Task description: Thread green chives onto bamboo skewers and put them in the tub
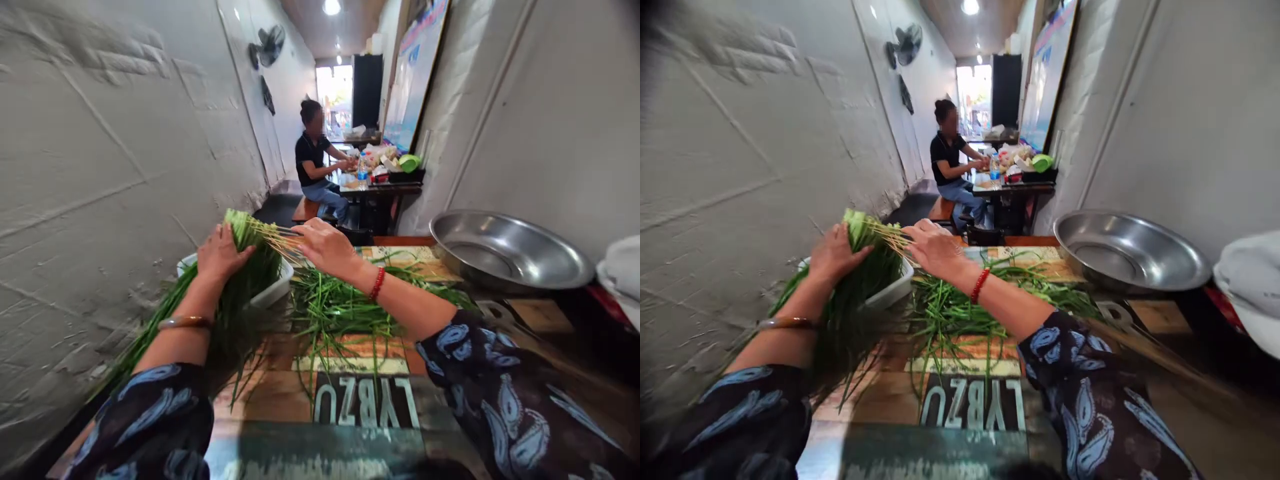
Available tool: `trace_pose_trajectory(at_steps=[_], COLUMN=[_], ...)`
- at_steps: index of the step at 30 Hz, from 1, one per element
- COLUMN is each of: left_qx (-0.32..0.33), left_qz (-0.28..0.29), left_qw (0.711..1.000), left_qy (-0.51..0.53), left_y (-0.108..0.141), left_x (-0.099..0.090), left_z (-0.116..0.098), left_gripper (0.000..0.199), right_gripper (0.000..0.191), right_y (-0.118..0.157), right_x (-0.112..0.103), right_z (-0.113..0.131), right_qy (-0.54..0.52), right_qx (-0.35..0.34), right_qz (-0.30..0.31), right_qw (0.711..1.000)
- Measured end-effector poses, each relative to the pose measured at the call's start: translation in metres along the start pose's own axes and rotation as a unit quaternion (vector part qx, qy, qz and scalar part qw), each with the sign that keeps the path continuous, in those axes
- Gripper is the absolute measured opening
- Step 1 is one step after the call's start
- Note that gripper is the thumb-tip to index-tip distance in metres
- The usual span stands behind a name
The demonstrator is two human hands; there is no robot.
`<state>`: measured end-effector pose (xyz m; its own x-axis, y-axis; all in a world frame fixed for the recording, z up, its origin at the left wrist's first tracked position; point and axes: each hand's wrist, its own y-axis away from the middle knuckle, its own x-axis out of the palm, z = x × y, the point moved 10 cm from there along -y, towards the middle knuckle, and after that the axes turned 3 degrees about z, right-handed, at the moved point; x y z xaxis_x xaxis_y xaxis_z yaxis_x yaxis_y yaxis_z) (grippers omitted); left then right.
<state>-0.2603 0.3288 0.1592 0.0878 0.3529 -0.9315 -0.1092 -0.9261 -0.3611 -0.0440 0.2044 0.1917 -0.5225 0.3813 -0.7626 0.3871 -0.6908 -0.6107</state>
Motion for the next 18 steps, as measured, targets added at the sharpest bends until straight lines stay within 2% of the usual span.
trace_pose_trajectory(at_steps=[3, 4, 6, 7, 8, 10, 13, 16, 18], left_qx=[-0.016, -0.008, 0.055, 0.107, 0.164, 0.212, 0.267, 0.341, 0.392], left_qz=[-0.012, -0.066, -0.167, -0.194, -0.191, -0.151, 0.007, 0.129, 0.193], left_qw=[1.0, 0.996, 0.979, 0.968, 0.957, 0.941, 0.923, 0.887, 0.859], left_qy=[0.018, 0.052, 0.1, 0.12, 0.144, 0.215, 0.277, 0.284, 0.267], left_y=[0.009, 0.017, 0.042, 0.06, 0.078, 0.113, 0.164, 0.215, 0.247], left_x=[-0.017, -0.032, -0.055, -0.06, -0.058, -0.04, 0.013, 0.051, 0.062], left_z=[-0.009, -0.018, -0.05, -0.072, -0.098, -0.14, -0.208, -0.263, -0.284], left_gripper=[0.1, 0.102, 0.1, 0.096, 0.093, 0.08, 0.065, 0.058, 0.052], right_gripper=[0.028, 0.027, 0.026, 0.025, 0.025, 0.024, 0.024, 0.025, 0.026], right_y=[0.079, 0.106, 0.158, 0.181, 0.202, 0.236, 0.274, 0.307, 0.333], right_x=[-0.006, -0.005, -0.002, -0.001, -0.001, -0.003, -0.016, -0.045, -0.072], right_z=[-0.016, -0.021, -0.028, -0.031, -0.033, -0.035, -0.043, -0.066, -0.091], right_qy=[-0.044, -0.053, -0.068, -0.075, -0.081, -0.087, -0.083, -0.054, -0.019], right_qx=[0.038, 0.057, 0.101, 0.123, 0.143, 0.177, 0.206, 0.24, 0.278], right_qz=[0.014, 0.029, 0.055, 0.063, 0.071, 0.081, 0.085, 0.072, 0.049], right_qw=[0.998, 0.997, 0.991, 0.988, 0.984, 0.977, 0.971, 0.967, 0.959])
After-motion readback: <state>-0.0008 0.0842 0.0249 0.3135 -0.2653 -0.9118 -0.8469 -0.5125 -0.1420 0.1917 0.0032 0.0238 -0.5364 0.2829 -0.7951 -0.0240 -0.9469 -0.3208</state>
